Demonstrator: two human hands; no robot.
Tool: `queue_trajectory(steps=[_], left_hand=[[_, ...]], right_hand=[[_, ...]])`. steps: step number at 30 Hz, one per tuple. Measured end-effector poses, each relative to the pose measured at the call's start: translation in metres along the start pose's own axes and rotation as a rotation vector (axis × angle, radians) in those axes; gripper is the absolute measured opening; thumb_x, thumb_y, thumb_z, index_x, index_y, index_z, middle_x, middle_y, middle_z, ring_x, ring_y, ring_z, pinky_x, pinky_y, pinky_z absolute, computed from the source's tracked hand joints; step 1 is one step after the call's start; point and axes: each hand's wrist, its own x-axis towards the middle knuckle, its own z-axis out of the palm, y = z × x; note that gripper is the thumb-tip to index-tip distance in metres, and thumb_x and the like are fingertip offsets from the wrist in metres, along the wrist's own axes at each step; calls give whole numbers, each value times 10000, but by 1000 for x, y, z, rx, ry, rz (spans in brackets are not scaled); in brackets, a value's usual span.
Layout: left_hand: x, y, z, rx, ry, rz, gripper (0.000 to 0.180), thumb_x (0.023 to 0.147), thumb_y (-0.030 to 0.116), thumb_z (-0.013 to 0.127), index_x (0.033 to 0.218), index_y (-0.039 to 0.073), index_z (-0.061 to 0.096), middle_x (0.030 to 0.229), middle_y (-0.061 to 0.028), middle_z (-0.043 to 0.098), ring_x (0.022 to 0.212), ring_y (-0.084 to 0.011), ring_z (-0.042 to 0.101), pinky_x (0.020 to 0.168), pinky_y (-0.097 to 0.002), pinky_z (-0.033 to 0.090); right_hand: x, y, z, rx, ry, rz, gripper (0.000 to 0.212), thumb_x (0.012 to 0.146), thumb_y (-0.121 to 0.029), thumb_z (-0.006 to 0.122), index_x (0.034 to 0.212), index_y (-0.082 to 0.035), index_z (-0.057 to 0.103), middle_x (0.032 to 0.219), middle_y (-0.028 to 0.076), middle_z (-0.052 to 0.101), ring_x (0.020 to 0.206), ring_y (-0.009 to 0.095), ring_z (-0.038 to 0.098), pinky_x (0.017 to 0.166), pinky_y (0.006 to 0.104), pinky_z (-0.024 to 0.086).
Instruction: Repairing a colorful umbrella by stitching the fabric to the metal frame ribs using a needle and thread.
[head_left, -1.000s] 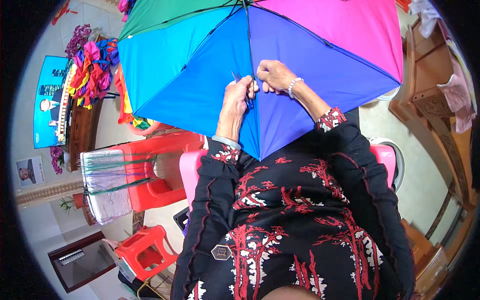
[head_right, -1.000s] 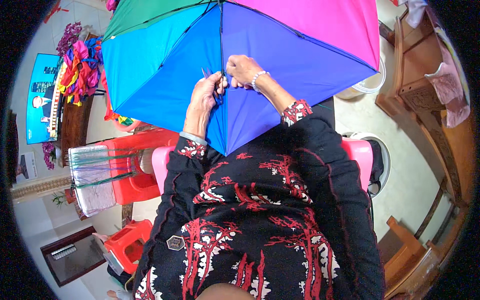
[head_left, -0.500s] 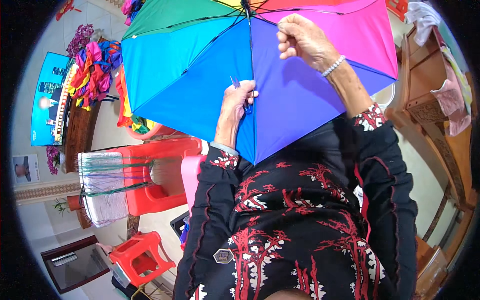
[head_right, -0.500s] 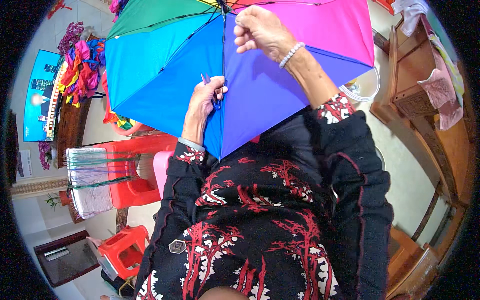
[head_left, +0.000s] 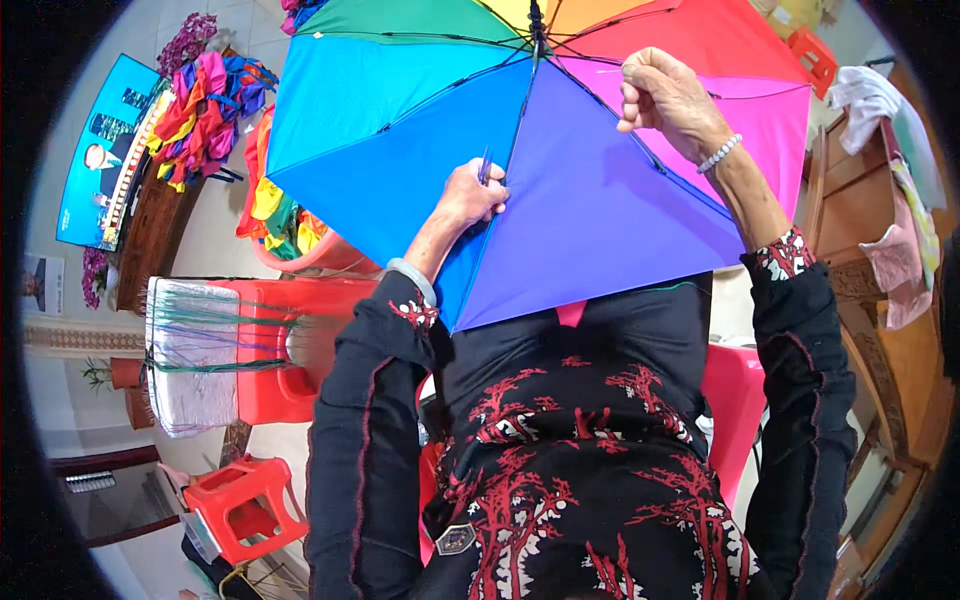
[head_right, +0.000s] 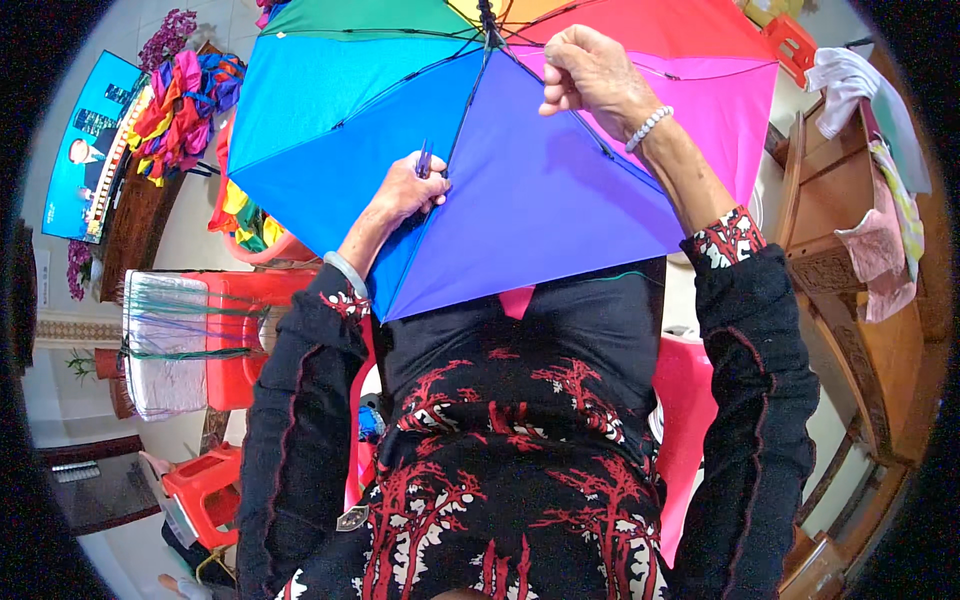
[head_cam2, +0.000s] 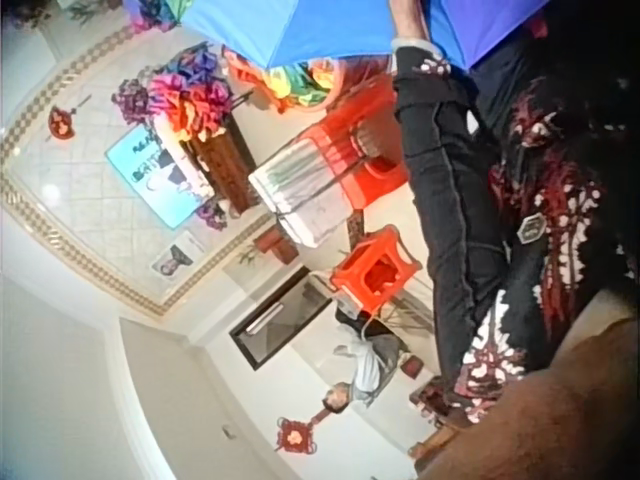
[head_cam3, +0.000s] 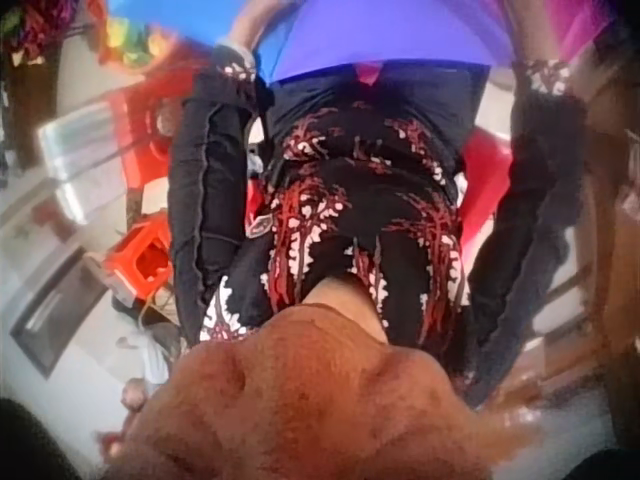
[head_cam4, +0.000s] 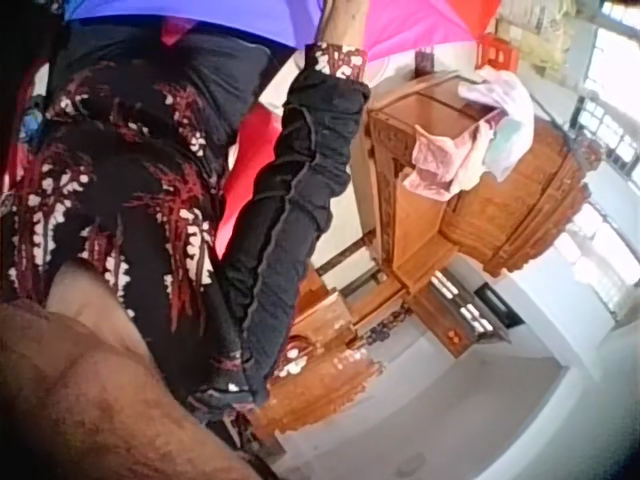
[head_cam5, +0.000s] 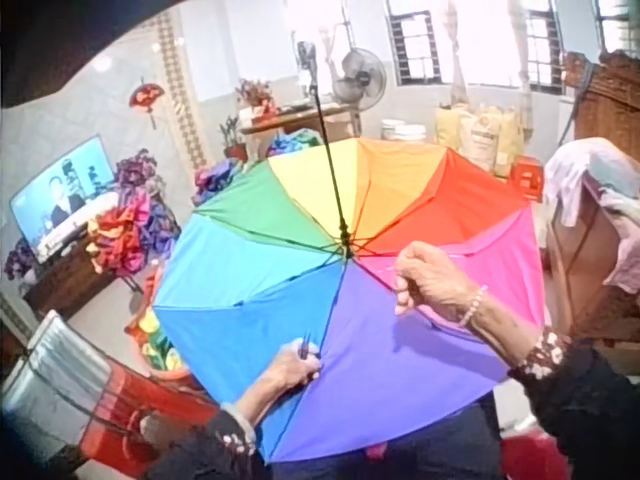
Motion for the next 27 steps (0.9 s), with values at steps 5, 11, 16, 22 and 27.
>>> queue_trajectory(steps=[5,11,16,22,27], left_hand=[[-3,-5,-2,-43,-32,-1,263,733,36,600,972,-12,503,649,-55,550,484,-95,510,376,-212,369],[-2,-11,-1,-35,-43,35,293,751,39,575,1025,-27,493,649,-55,550,485,-95,509,363,-211,362],[-3,-14,-4,86,-34,74,230,792,105,553,987,-15,528,670,-52,562,479,-87,496,362,-214,355],[-12,29,-9,133,203,201,258,833,224,544,974,8,562,702,-49,577,485,-67,480,375,-207,346],[-49,85,-6,-422,9,220,297,830,274,552,944,2,579,695,-33,573,480,-50,458,384,-183,341]], right_hand=[[6,3,3,20,31,-1,93,845,-146,521,831,-56,505,735,35,551,594,91,545,544,246,516],[8,4,1,-57,70,-57,105,831,-138,547,839,-34,537,809,57,580,617,90,555,541,249,516],[3,-3,14,-31,62,-48,113,834,-142,544,843,-30,533,811,64,584,615,89,557,531,240,513],[-8,-5,36,26,-38,2,117,842,-151,534,851,-35,525,799,67,585,597,88,559,510,228,509],[-17,3,65,28,-104,66,127,828,-139,532,831,-12,525,767,77,581,564,100,561,480,233,509]])
